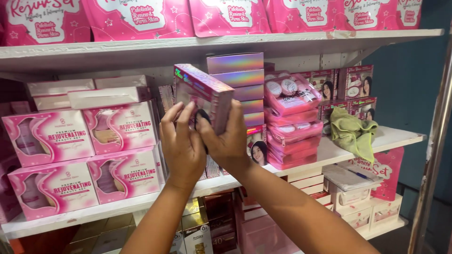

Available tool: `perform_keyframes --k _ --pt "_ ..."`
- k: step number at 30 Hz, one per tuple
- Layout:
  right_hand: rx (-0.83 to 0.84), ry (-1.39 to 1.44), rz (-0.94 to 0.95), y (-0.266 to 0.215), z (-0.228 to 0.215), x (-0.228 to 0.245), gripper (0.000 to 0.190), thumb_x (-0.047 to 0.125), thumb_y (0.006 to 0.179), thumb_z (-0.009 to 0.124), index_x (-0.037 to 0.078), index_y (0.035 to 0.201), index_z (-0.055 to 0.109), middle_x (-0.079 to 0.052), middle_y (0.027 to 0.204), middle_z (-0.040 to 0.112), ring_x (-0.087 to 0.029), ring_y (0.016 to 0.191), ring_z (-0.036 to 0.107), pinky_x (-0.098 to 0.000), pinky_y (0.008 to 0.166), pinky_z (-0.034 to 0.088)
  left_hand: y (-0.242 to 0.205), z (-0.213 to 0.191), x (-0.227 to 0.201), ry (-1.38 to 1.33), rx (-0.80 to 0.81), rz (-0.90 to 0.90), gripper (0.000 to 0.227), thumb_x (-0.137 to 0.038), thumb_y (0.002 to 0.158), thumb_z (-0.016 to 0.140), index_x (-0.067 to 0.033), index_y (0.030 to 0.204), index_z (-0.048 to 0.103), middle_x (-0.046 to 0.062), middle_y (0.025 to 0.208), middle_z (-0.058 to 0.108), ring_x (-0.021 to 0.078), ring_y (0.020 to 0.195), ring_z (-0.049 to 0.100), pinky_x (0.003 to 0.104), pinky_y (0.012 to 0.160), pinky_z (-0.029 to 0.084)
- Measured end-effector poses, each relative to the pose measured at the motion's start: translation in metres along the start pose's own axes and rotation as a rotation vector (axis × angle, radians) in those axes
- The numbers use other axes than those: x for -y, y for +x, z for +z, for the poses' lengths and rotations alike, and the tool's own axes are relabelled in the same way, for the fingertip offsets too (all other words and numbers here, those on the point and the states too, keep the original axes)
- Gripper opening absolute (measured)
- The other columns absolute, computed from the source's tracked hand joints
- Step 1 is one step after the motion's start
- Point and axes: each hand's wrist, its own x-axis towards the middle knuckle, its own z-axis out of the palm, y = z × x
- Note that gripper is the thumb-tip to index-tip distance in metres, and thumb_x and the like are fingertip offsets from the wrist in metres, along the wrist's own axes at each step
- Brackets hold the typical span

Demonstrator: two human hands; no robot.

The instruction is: The person wipes the surfaces of pink cosmetic boxes on a white shelf using a green cloth. They pick up individual boxes, wipe them, and place them back on the shelf in a neat arrangement.

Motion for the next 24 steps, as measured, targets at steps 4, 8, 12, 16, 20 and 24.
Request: perform_keyframes --k 4,8,12,16,20,24 --pt "0.021 -0.285 -0.075 0.014 0.025 -0.01 0.049 0.023 0.097 0.07 0.001 0.133 0.045 -0.018 0.114 0.063 -0.034 0.093 0.072 -0.0437 0.08 0.058 0.004 -0.005 0.026 -0.087 0.078 -0.114 0.046 -0.003 0.102 0.052 -0.0104 0.147 0.052 0.02 0.144 0.052 0.0388 0.132 0.057 0.046 0.109 0.049" --pt "0.124 -0.509 0.05 0.022 0.04 -0.017 0.062 0.036 0.092 0.068 0.0 0.135 0.042 -0.023 0.119 0.061 -0.044 0.087 0.07 -0.052 0.074 0.056 0.011 -0.006 0.051 -0.163 0.282 -0.303 0.052 -0.014 0.103 0.048 -0.0115 0.154 0.041 0.021 0.149 0.051 0.0393 0.13 0.057 0.042 0.103 0.049" --pt "0.199 -0.62 0.1 0.022 0.046 -0.027 0.068 0.04 0.095 0.066 -0.001 0.142 0.039 -0.025 0.127 0.057 -0.048 0.088 0.069 -0.057 0.072 0.053 0.006 0.003 0.091 -0.307 0.433 -0.345 0.062 -0.015 0.097 0.041 -0.0096 0.159 0.036 0.023 0.154 0.05 0.0388 0.141 0.05 0.042 0.113 0.04" --pt "0.186 -0.583 0.02 0.001 0.041 -0.033 0.067 0.034 0.1 0.06 -0.002 0.151 0.034 -0.027 0.136 0.051 -0.047 0.102 0.065 -0.0537 0.082 0.053 0.014 0.004 0.096 -0.378 0.486 -0.384 0.058 -0.029 0.105 0.044 -0.0088 0.158 0.034 0.023 0.152 0.051 0.0369 0.141 0.052 0.041 0.113 0.041" --pt "0.18 -0.696 -0.221 -0.028 0.041 -0.035 0.063 0.023 0.101 0.054 -0.002 0.156 0.037 -0.026 0.153 0.044 -0.037 0.135 0.05 -0.0469 0.112 0.041 0.018 0.008 0.086 -0.306 0.502 -0.499 0.06 -0.039 0.105 0.042 -0.0108 0.157 0.033 0.023 0.147 0.055 0.0382 0.136 0.054 0.041 0.109 0.043" --pt "0.248 -0.839 -0.286 -0.044 0.042 -0.041 0.07 0.024 0.093 0.057 -0.006 0.154 0.041 -0.023 0.162 0.037 -0.032 0.151 0.034 -0.0449 0.124 0.021 0.026 0.01 0.078 -0.17 0.576 -0.6 0.062 -0.039 0.102 0.037 -0.0193 0.16 0.028 0.022 0.144 0.055 0.041 0.131 0.054 0.043 0.107 0.044"
